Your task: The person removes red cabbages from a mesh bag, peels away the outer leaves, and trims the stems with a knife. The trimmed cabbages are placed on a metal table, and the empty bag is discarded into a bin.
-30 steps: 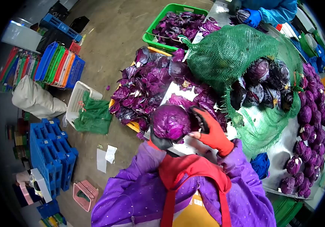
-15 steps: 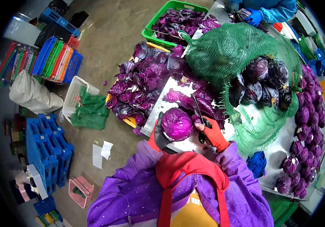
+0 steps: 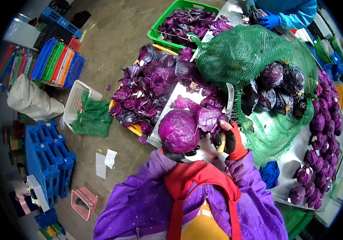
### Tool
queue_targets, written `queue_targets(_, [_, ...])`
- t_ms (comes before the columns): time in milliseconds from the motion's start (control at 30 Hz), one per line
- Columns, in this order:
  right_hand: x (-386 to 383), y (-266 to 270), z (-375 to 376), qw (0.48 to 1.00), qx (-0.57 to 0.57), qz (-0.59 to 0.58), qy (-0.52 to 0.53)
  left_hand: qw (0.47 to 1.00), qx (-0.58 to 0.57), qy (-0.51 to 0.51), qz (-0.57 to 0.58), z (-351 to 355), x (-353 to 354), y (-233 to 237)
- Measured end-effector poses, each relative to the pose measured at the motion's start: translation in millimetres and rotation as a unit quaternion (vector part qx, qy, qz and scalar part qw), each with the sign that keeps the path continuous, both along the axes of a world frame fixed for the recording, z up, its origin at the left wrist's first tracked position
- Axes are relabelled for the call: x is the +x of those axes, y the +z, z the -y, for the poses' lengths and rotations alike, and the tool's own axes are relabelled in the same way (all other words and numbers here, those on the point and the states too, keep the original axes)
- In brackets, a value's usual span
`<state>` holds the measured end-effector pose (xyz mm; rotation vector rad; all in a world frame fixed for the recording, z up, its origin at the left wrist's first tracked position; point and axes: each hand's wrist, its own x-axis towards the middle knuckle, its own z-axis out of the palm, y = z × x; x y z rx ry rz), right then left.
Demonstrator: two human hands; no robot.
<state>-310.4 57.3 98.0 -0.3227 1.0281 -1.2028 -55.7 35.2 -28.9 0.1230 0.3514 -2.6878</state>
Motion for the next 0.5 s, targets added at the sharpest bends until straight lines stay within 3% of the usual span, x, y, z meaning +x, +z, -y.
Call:
queue_targets(100, [-25.3, -10.5, 3.4, 0.980, 0.025, -0.195, -0.042, 0.999, 0.050, -0.003, 0.016, 7.6, 9.8, 25.1])
queue_targets(133, [-24.7, -25.3, 5.6, 0.972, -0.010, -0.202, -0.122, 0.996, 0.074, -0.002, -0.041, 6.0, 7.5, 34.3])
queue_targets(167, [-45.3, -37.0, -2.2, 0.939, -0.005, -0.344, -0.015, 0.990, 0.099, -0.002, -0.096, 3.6, 5.9, 39.3])
queue_targets(233, [-27.9, -18.0, -2.6, 0.847, -0.095, -0.522, -0.021, 0.990, 0.121, 0.078, -0.007, 2.4, 6.8, 40.0])
queue_targets(267, [-18.4, 3.5, -4.1, 0.855, -0.097, -0.508, 0.038, 0.987, 0.125, 0.088, 0.044, 0.9, 6.5, 41.7])
queue_targets(300, [-10.6, 4.5, -4.5, 0.858, -0.183, -0.476, 0.066, 0.986, 0.122, 0.095, 0.060, -0.8, 4.1, 47.4])
queue_targets(367, [11.0, 16.7, -1.8, 0.847, -0.269, -0.441, 0.126, 0.990, 0.089, 0.105, 0.028, -3.1, -7.4, 64.6])
queue_targets(433, [28.4, 20.1, 7.0, 0.884, -0.240, -0.355, 0.186, 0.993, 0.067, 0.087, 0.034, -8.7, -13.8, 67.5])
queue_targets(500, [25.4, 19.7, 12.2, 0.958, -0.147, -0.194, 0.153, 0.996, 0.040, 0.021, 0.083, -13.6, -10.7, 58.2])
